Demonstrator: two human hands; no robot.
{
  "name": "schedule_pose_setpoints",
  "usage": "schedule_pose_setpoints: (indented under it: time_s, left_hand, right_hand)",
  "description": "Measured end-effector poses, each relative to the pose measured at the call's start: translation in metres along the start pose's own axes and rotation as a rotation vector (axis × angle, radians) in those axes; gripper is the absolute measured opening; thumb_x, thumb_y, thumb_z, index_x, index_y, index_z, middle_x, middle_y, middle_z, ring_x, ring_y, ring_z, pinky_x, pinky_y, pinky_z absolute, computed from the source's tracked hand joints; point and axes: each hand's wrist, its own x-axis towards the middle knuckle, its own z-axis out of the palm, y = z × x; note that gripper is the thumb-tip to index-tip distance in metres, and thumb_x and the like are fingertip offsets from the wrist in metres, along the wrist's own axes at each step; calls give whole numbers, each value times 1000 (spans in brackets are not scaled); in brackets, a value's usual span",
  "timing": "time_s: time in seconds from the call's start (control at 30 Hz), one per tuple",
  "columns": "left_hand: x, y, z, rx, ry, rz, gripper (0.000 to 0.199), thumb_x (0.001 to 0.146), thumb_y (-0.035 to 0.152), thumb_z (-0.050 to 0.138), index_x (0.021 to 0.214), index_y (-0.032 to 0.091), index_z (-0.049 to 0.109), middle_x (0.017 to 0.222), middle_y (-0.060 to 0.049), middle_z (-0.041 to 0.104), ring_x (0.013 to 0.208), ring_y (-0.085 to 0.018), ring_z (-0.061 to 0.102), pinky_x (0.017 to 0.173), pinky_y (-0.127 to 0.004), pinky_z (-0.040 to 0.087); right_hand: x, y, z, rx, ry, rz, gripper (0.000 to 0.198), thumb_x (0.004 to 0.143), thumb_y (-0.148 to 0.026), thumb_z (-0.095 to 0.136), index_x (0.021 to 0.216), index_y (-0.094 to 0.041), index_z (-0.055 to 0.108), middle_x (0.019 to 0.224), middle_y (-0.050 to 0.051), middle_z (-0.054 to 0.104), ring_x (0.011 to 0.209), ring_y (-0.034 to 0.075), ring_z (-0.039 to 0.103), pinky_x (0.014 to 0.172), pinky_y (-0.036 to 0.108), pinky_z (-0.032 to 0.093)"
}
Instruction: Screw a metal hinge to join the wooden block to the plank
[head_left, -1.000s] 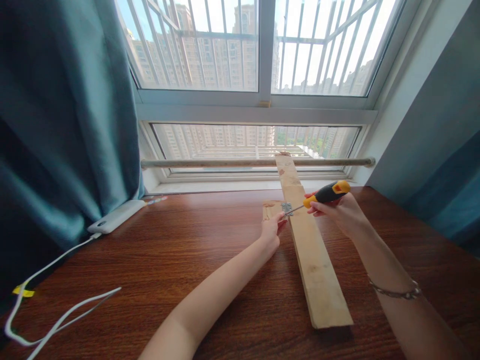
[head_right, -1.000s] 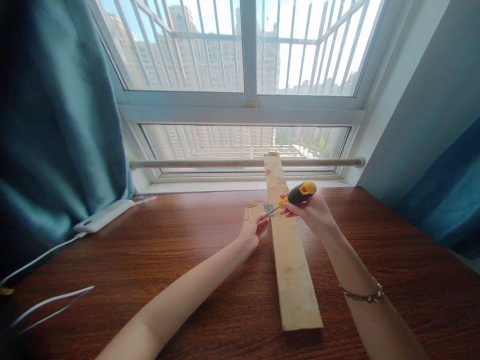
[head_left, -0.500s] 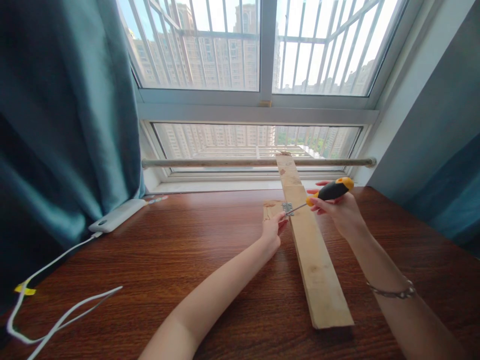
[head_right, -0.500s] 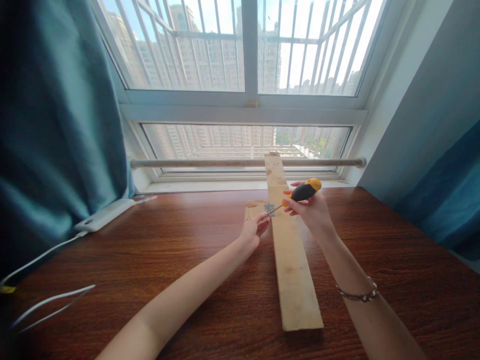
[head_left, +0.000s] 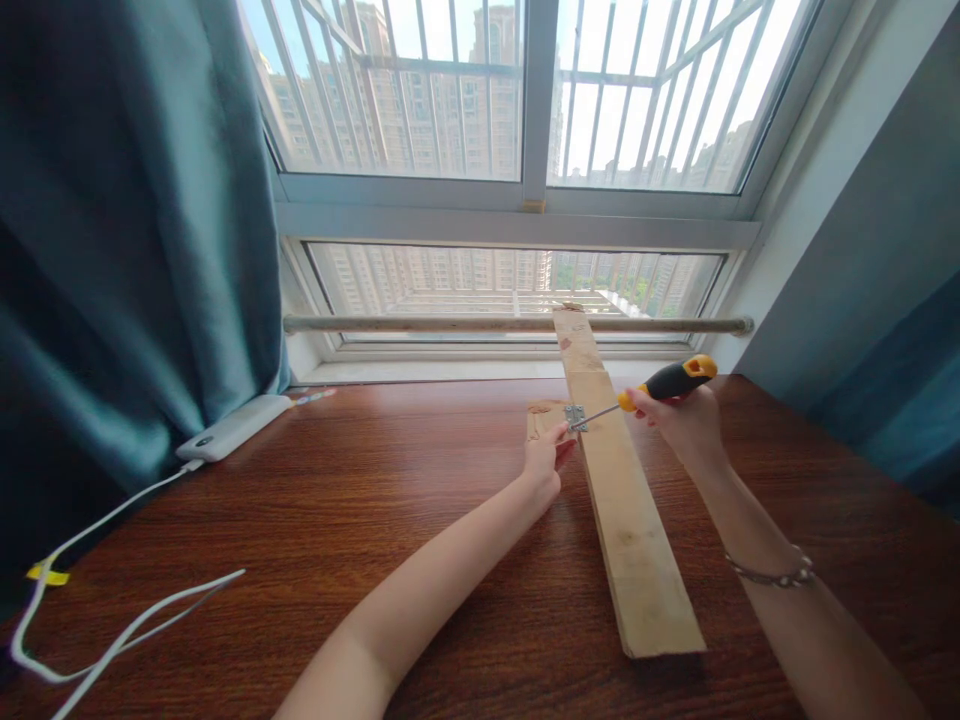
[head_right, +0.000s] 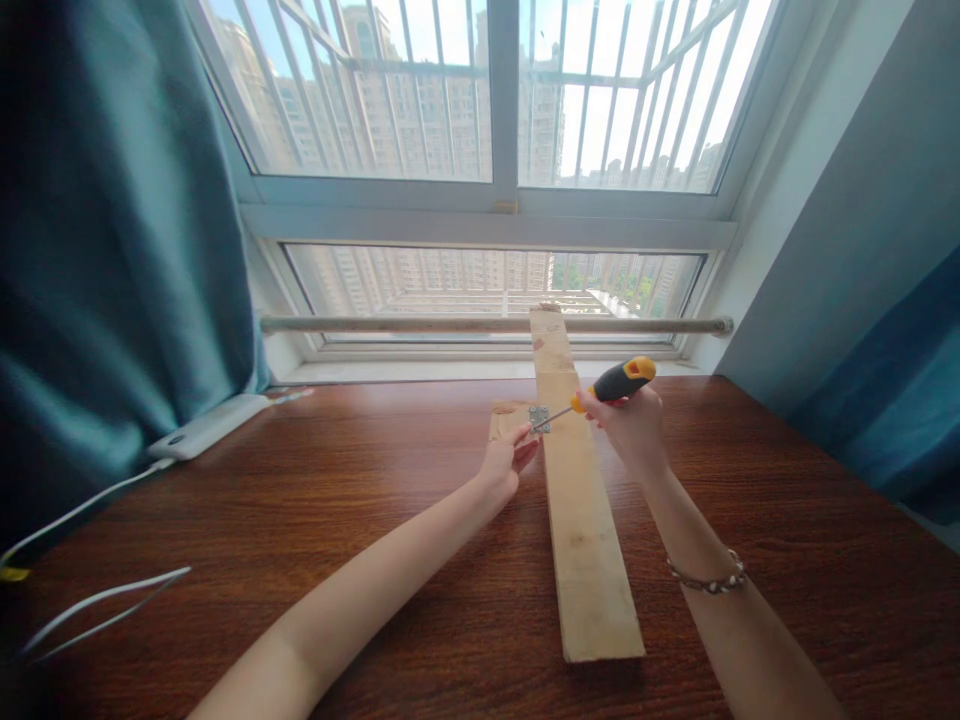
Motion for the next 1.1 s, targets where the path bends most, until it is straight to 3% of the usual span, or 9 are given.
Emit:
schedule_pose_setpoints:
  time_s: [0.1,0.23,0.33,0.4,0.53,0.63,0.73,0.87,1.1]
  left_hand:
    - [0,0,0,-5,3,-12,22,64,15,75,77,15,58,67,-3,65,50,-9,60,56,-21,51]
    - [0,-1,0,-9,2,-4,17,66,14,73,73,14,57,67,-2,64,50,-9,60,57,-21,51]
    - [0,0,0,2,-2,0,12,68,12,70,72,13,58,67,-3,65,51,-9,61,56,-20,51]
    - [-1,0,0,8,-4,-2,11,69,12,69,73,13,59,69,-3,65,51,-9,61,56,-20,50]
    - [-2,1,1,2,7,-5,13,68,12,70,76,14,60,68,-3,66,51,-9,61,56,-21,51]
    - [-3,1,2,1,14,-8,15,67,12,71,76,14,60,68,-3,66,50,-9,60,57,-21,50]
    - [-4,2,3,-6,8,-13,15,68,11,71,77,14,60,69,-3,66,50,-9,60,56,-20,50]
    - [-5,2,2,-14,1,-21,14,68,11,70,75,13,59,68,-4,65,49,-10,61,53,-20,50]
    - [-4,1,1,-27,-21,-17,12,69,10,69,74,13,59,69,-4,66,50,-9,61,53,-19,50]
  right_hand:
    - [-6,5,10,-15,145,-76,25,61,-36,74,52,-19,58,50,3,61,44,19,58,42,30,47]
    - [-13,5,17,98,134,-90,19,65,-35,72,65,-17,64,52,1,61,44,16,58,43,28,47]
    - [-14,3,17,109,69,-66,23,65,-37,72,69,-15,65,48,0,59,39,14,55,37,25,43]
    - [-14,-1,16,146,9,-25,28,63,-39,74,72,-14,64,56,3,64,41,14,57,37,24,45]
    - [-14,-15,8,341,-182,94,42,57,-36,79,88,-15,59,79,6,71,51,16,65,48,28,56]
    - [-13,-23,-2,441,-292,180,62,51,-31,83,104,-18,53,82,5,71,56,18,67,55,31,59]
    - [-10,-26,-11,466,-366,209,54,51,-27,84,98,-16,59,83,6,71,61,20,69,60,30,60]
    - [-5,-24,-16,430,-250,199,33,54,-28,82,76,-10,66,75,10,71,56,20,68,55,28,60]
    - [2,-16,-14,338,-87,161,29,50,-28,82,69,-12,67,70,11,71,53,24,68,52,33,62]
